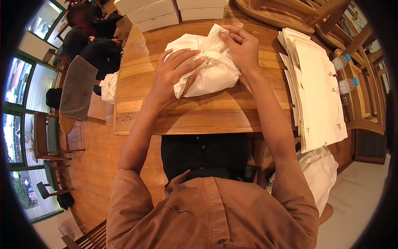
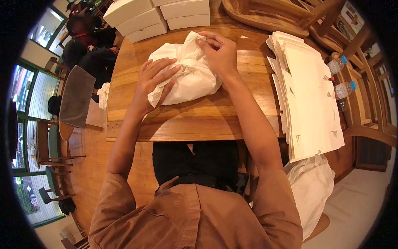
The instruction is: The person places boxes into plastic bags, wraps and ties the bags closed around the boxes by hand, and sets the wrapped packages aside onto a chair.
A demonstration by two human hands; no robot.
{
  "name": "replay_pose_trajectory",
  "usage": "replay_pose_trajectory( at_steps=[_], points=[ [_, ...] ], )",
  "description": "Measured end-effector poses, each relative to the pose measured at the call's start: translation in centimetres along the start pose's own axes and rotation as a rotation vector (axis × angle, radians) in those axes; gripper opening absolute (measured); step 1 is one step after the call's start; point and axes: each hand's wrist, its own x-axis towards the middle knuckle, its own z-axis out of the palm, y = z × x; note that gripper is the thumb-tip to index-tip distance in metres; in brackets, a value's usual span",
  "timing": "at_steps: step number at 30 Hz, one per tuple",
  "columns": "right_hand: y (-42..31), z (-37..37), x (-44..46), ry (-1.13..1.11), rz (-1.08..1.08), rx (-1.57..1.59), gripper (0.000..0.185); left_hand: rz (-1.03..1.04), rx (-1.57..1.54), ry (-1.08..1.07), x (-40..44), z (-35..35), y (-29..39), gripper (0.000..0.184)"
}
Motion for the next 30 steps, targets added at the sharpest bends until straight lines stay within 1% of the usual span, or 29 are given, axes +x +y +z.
replay_pose_trajectory(
  at_steps=[3, 6, 8, 9, 11, 15, 17, 18, 19, 20, 21, 22, 23, 24, 25, 26, 27, 28, 29, 30],
  points=[
    [0.0, 0.2, -0.1, 0.035, 0.023, -0.030, 0.024, 0.005, -0.017, 0.007, 0.0, -0.1, 0.0, 0.038],
    [0.0, 0.4, -0.1, 0.056, -0.017, 0.003, 0.023, 0.033, -0.021, -0.004, 0.3, -0.6, 0.3, 0.037],
    [-0.2, 0.5, -0.3, 0.043, -0.103, 0.004, 0.023, 0.009, -0.046, 0.001, 0.3, -0.2, 0.3, 0.035],
    [-0.2, 0.4, -0.2, 0.041, -0.103, 0.005, 0.023, -0.014, -0.070, 0.006, 0.4, 0.0, 0.2, 0.033],
    [-0.3, 0.2, 0.0, 0.052, -0.396, -0.215, 0.022, -0.021, -0.056, 0.011, 0.5, 0.1, 0.5, 0.031],
    [-0.4, 0.1, -0.1, 0.067, -0.376, -0.172, 0.026, -0.010, -0.039, 0.012, 0.7, 0.0, 0.3, 0.031],
    [-0.6, -0.1, -0.1, 0.047, -0.272, -0.151, 0.034, -0.036, -0.045, 0.010, 0.7, 0.0, 0.3, 0.033],
    [-0.5, -0.1, 0.0, 0.048, -0.278, -0.151, 0.034, -0.068, -0.051, 0.008, 0.7, 0.1, 0.2, 0.035],
    [-0.1, -0.2, 0.3, 0.057, -0.288, -0.168, 0.042, -0.064, -0.049, 0.013, 0.6, 0.3, 0.1, 0.035],
    [0.1, -0.2, 0.4, 0.067, -0.296, -0.184, 0.050, -0.110, -0.079, 0.050, 0.6, 0.5, 0.1, 0.036],
    [0.3, -0.2, 0.3, 0.068, -0.299, -0.185, 0.050, -0.156, -0.110, 0.086, 0.6, 0.6, 0.0, 0.038],
    [0.6, -0.1, 0.3, 0.108, -0.198, -0.283, 0.059, -0.154, -0.110, 0.088, 0.5, 0.5, 0.0, 0.038],
    [0.7, -0.1, 0.2, 0.149, -0.095, -0.380, 0.069, -0.163, -0.040, 0.111, 0.4, 0.3, 0.1, 0.040],
    [0.8, -0.2, 0.3, 0.150, -0.093, -0.381, 0.069, -0.173, 0.028, 0.131, 0.2, 0.1, 0.2, 0.043],
    [0.8, -0.4, 0.3, 0.106, 0.023, -0.437, 0.079, -0.172, 0.027, 0.129, -0.4, 0.1, 0.3, 0.043],
    [0.9, -0.5, 0.3, 0.062, 0.141, -0.491, 0.089, -0.267, -0.013, 0.194, -1.3, 0.3, 0.2, 0.048],
    [0.7, -0.5, 0.2, 0.065, 0.144, -0.490, 0.089, -0.362, -0.054, 0.258, -2.1, 0.7, -0.1, 0.052],
    [0.6, -0.5, 0.1, 0.016, 0.205, -0.486, 0.093, -0.360, -0.057, 0.254, -2.9, 1.5, -0.8, 0.052],
    [0.3, -0.4, -0.1, -0.034, 0.267, -0.482, 0.096, -0.555, -0.534, 0.371, -3.1, 1.9, -1.0, 0.056],
    [0.1, -0.4, -0.2, -0.035, 0.272, -0.480, 0.096, -0.741, -1.015, 0.480, -3.4, 2.1, -1.1, 0.061]
  ],
)
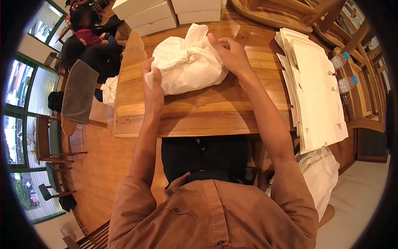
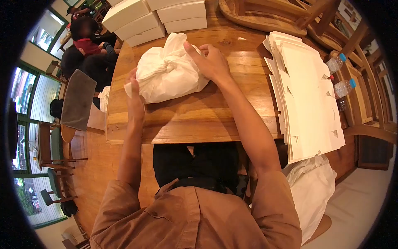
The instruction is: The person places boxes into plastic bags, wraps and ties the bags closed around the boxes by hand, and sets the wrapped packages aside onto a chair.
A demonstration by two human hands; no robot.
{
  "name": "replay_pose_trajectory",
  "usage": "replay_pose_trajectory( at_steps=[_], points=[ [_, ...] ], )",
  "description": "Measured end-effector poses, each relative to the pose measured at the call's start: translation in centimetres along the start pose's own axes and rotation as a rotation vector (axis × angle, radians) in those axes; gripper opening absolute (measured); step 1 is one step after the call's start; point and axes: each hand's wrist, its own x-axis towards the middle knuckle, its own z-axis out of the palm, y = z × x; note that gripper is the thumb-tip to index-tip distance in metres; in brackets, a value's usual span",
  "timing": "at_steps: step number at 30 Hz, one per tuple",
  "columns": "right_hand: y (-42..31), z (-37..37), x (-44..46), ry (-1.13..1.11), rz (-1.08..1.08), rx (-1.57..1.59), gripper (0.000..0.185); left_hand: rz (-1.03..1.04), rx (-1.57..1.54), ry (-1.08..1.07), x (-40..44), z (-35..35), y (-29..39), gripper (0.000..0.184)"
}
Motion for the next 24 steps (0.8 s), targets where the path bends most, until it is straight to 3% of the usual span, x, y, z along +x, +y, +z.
replay_pose_trajectory(
  at_steps=[2, 5, 7, 10, 14, 16, 20, 24],
  points=[
    [-0.3, 0.2, -0.2, -0.097, -0.026, -0.075, 0.090, -0.095, 0.100, 0.071, -0.7, -0.5, 0.6, 0.063],
    [0.0, 0.6, -0.3, -0.093, -0.067, -0.050, 0.087, -0.211, -0.113, 0.148, -0.8, -1.4, 1.7, 0.069],
    [0.8, 0.7, 0.5, -0.091, -0.101, -0.056, 0.084, -0.358, -0.481, 0.076, -0.3, -3.3, 2.1, 0.073],
    [-0.2, 0.6, -0.3, -0.143, -0.096, 0.049, 0.078, -0.509, -0.438, 0.170, 0.2, -4.4, 1.9, 0.076],
    [-0.7, 1.4, -1.0, -0.298, -0.063, 0.382, 0.068, -0.427, -0.285, 0.104, -0.4, -3.6, 1.8, 0.058],
    [-1.2, 1.5, -1.6, -0.331, -0.075, 0.426, 0.067, -0.425, -0.308, 0.087, -1.0, -3.2, 2.3, 0.040],
    [-1.2, 1.5, -1.8, -0.447, -0.099, 0.520, 0.069, -0.364, -0.121, 0.089, -1.9, -2.1, 2.4, 0.040],
    [-0.8, 1.6, -1.8, -0.472, -0.102, 0.572, 0.071, -0.249, -0.125, 0.178, -2.2, -1.7, 2.6, 0.057]
  ],
)
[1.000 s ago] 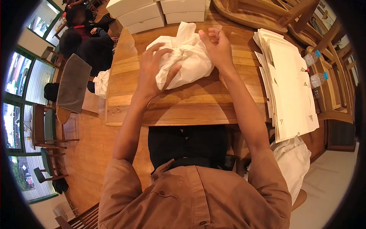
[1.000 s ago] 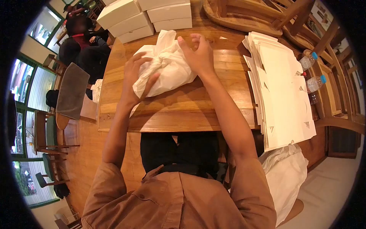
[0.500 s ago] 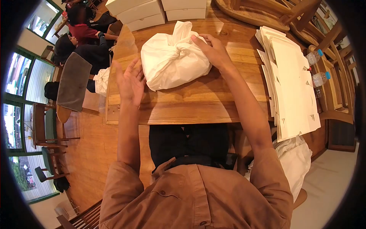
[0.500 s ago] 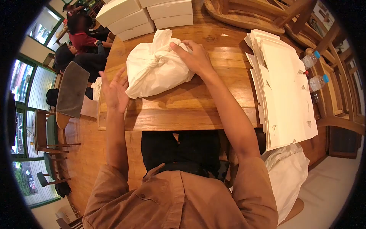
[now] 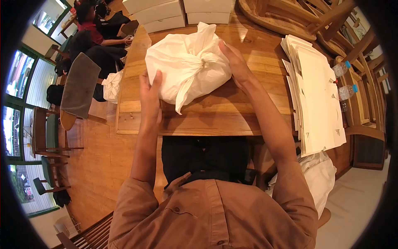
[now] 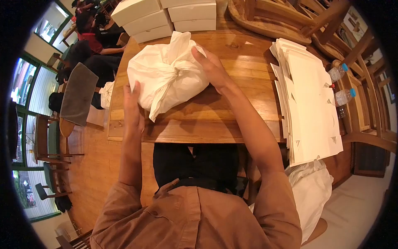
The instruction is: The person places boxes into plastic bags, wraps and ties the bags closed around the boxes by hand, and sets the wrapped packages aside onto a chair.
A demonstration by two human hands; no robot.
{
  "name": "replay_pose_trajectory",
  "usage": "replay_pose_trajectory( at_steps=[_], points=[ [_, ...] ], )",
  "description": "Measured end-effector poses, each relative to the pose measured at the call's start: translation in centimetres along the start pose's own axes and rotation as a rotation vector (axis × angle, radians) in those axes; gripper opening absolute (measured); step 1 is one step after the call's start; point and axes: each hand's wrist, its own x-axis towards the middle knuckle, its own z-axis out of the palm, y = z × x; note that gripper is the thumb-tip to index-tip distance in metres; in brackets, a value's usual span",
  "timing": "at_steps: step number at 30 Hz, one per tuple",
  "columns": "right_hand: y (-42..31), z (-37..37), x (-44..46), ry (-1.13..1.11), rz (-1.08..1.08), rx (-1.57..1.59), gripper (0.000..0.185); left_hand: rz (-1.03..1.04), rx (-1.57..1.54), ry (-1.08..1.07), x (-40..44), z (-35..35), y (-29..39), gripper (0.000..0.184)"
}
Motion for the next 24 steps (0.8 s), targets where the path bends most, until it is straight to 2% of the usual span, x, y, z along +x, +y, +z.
replay_pose_trajectory(
  at_steps=[2, 3, 4, 5, 6, 8, 9, 10, 11, 12, 14, 15, 17, 20, 24],
  points=[
    [0.9, -0.3, 0.0, -0.056, -0.066, 0.104, 0.074, 0.012, -0.048, 0.020, -0.5, -0.1, 0.7, 0.063],
    [1.4, -0.3, 0.3, -0.057, -0.063, 0.105, 0.074, -0.029, -0.045, 0.034, -0.7, -0.2, 1.0, 0.067],
    [1.9, -0.3, 0.6, -0.037, -0.148, 0.142, 0.072, -0.069, -0.043, 0.048, -0.9, -0.4, 1.2, 0.070],
    [2.1, -0.3, 1.0, -0.018, -0.233, 0.178, 0.072, -0.069, -0.044, 0.051, -1.1, -0.8, 1.4, 0.070],
    [2.3, -0.3, 1.1, -0.022, -0.228, 0.177, 0.072, -0.088, -0.089, 0.055, -1.4, -1.4, 1.5, 0.066],
    [2.4, -0.4, 1.2, 0.103, -0.257, 0.024, 0.069, -0.108, -0.136, 0.069, -1.7, -2.8, 1.7, 0.062],
    [2.4, -0.3, 1.1, 0.096, -0.250, 0.025, 0.069, -0.138, -0.246, 0.021, -1.7, -3.9, 1.9, 0.065],
    [2.4, -0.1, 1.1, 0.199, -0.231, -0.053, 0.065, -0.166, -0.356, -0.026, -1.9, -5.0, 2.1, 0.068],
    [2.4, 0.1, 1.1, 0.301, -0.213, -0.133, 0.061, -0.148, -0.268, 0.009, -2.0, -6.1, 2.5, 0.068],
    [2.8, 0.1, 1.3, 0.293, -0.207, -0.133, 0.061, -0.075, -0.276, 0.134, -1.9, -6.9, 2.7, 0.053],
    [3.9, -0.1, 1.7, 0.350, -0.171, -0.263, 0.052, 0.022, -0.302, 0.183, -1.1, -9.4, 2.4, 0.055],
    [4.4, -0.2, 1.7, 0.340, -0.167, -0.267, 0.052, 0.024, -0.307, 0.193, -1.2, -10.4, 2.6, 0.055],
    [5.5, -0.1, 1.7, 0.330, -0.196, -0.473, 0.045, 0.015, -0.317, 0.316, -1.5, -11.9, 3.1, 0.056],
    [6.3, 0.0, 1.4, 0.275, -0.263, -0.624, 0.043, 0.025, -0.338, 0.346, -2.1, -14.5, 2.9, 0.060],
    [6.7, -0.1, 1.5, 0.267, -0.247, -0.625, 0.040, 0.057, -0.362, 0.522, -2.5, -16.3, 2.7, 0.060]
  ],
)
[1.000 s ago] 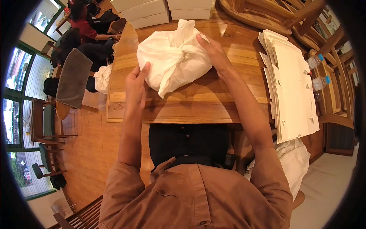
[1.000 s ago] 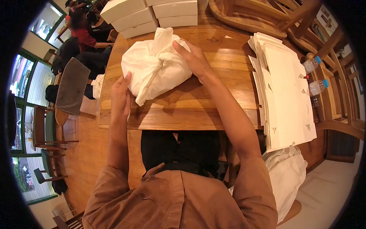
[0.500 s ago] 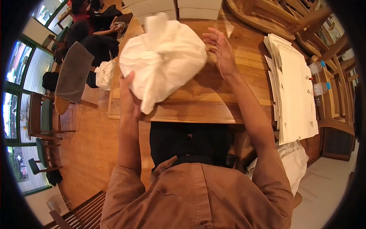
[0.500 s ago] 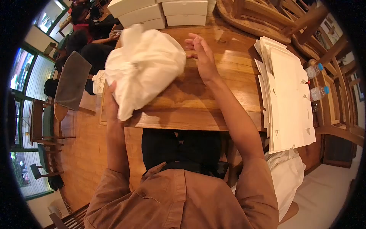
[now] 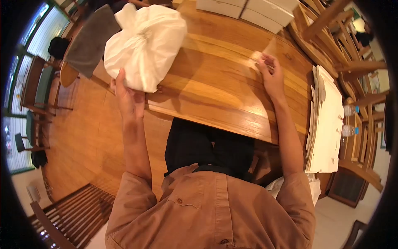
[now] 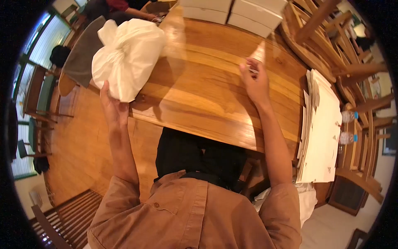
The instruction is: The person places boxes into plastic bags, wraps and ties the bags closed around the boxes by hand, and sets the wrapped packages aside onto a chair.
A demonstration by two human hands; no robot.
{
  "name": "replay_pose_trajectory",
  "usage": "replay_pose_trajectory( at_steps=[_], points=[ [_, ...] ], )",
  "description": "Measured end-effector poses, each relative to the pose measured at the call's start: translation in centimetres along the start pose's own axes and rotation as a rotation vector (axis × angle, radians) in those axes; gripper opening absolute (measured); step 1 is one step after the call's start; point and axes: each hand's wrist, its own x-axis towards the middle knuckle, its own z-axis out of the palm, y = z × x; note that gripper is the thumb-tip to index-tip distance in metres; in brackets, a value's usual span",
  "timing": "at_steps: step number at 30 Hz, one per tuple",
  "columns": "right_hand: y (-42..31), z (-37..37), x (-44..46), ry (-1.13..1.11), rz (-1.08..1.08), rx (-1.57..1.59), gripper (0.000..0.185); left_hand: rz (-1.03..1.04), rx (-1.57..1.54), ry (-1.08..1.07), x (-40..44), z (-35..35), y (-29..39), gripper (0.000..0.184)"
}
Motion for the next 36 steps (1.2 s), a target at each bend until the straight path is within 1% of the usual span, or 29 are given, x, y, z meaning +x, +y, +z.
replay_pose_trajectory(
  at_steps=[2, 3, 4, 5, 6, 7, 8, 9, 10, 11, 12, 13, 14, 15, 17, 18, 19, 22, 23, 24, 26, 27, 29, 30, 33, 36],
  points=[
    [-0.7, -0.2, 0.0, 0.024, 0.076, 0.060, 0.036, 0.102, 0.017, 0.008, -0.2, -0.2, 0.6, 0.059],
    [-0.8, -0.5, 0.1, -0.005, 0.076, 0.059, 0.036, 0.110, -0.008, 0.016, -0.3, -0.5, 1.0, 0.057],
    [-0.8, -0.8, 0.2, 0.014, 0.101, 0.012, 0.040, 0.113, -0.011, 0.044, -0.3, -1.0, 1.4, 0.057],
    [-1.1, -0.4, 0.3, 0.033, 0.127, -0.034, 0.044, 0.081, -0.050, 0.006, -0.2, -1.7, 1.7, 0.067],
    [-2.6, 0.5, 0.3, -0.039, 0.116, 0.166, 0.050, 0.047, -0.085, -0.032, -0.2, -2.3, 2.0, 0.081],
    [-4.3, 0.8, 0.6, -0.107, 0.115, 0.366, 0.056, 0.065, -0.099, -0.040, -0.2, -2.6, 2.2, 0.083],
    [-8.8, 2.5, 0.5, -0.172, 0.166, 0.485, 0.080, 0.062, -0.094, -0.013, 0.1, -3.4, 2.5, 0.083],
    [-12.7, 3.5, 0.4, -0.334, 0.147, 0.603, 0.096, 0.056, -0.104, -0.028, 0.5, -4.2, 2.7, 0.084],
    [-15.0, 4.2, 1.0, -0.575, 0.061, 0.767, 0.107, 0.046, -0.110, -0.051, 0.9, -5.0, 2.8, 0.084],
    [-17.3, 5.2, 2.1, -0.864, -0.081, 0.862, 0.112, 0.051, -0.129, 0.046, 1.4, -5.8, 2.6, 0.076],
    [-20.4, 6.5, 2.0, -0.876, -0.075, 0.881, 0.115, 0.039, -0.119, 0.047, 1.7, -6.7, 3.0, 0.076],
    [-21.6, 7.0, 3.2, -0.975, -0.118, 0.945, 0.114, 0.100, -0.101, 0.014, 2.3, -7.4, 3.5, 0.069],
    [-22.0, 8.8, 6.8, -1.274, -0.549, 0.792, 0.111, 0.160, -0.088, -0.018, 2.7, -8.0, 3.8, 0.064],
    [-23.0, 9.4, 6.9, -1.193, -0.457, 0.818, 0.110, 0.203, -0.085, 0.054, 2.9, -8.3, 4.1, 0.056],
    [-24.2, 10.1, 7.5, -1.025, -0.354, 0.797, 0.108, 0.211, -0.115, 0.089, 4.4, -10.8, 4.4, 0.057],
    [-24.3, 10.6, 8.3, -0.971, -0.349, 0.777, 0.107, 0.219, -0.139, 0.128, 5.3, -12.8, 4.3, 0.058],
    [-24.3, 11.0, 9.1, -0.913, -0.348, 0.751, 0.106, 0.233, -0.144, 0.201, 6.6, -15.0, 3.5, 0.056],
    [-23.6, 12.2, 11.4, -0.741, -0.352, 0.659, 0.104, 0.239, -0.140, 0.237, 9.2, -19.3, 1.3, 0.057],
    [-23.2, 12.6, 12.3, -0.684, -0.351, 0.624, 0.103, 0.235, -0.175, 0.363, 11.2, -21.7, -0.4, 0.064],
    [-22.8, 13.2, 13.1, -0.628, -0.351, 0.585, 0.102, 0.241, -0.171, 0.371, 12.4, -22.2, -1.4, 0.064],
    [-21.5, 14.5, 14.7, -0.541, -0.335, 0.525, 0.100, 0.241, -0.051, 0.577, 14.0, -23.1, -3.0, 0.072],
    [-20.8, 15.1, 15.5, -0.497, -0.326, 0.493, 0.099, 0.244, -0.041, 0.583, 14.9, -23.7, -3.9, 0.072],
    [-19.5, 16.3, 16.9, -0.435, -0.313, 0.431, 0.098, 0.248, -0.046, 0.616, 16.9, -24.8, -5.8, 0.078],
    [-18.9, 16.9, 17.5, -0.414, -0.301, 0.401, 0.097, 0.247, -0.049, 0.621, 17.7, -25.2, -6.5, 0.078],
    [-16.8, 18.8, 19.0, -0.366, -0.274, 0.327, 0.094, 0.156, 0.182, 0.692, 19.3, -26.8, -8.1, 0.085],
    [-15.0, 20.2, 20.3, -0.332, -0.241, 0.276, 0.091, 0.181, 0.247, 0.726, 20.4, -27.6, -9.5, 0.083]
  ],
)
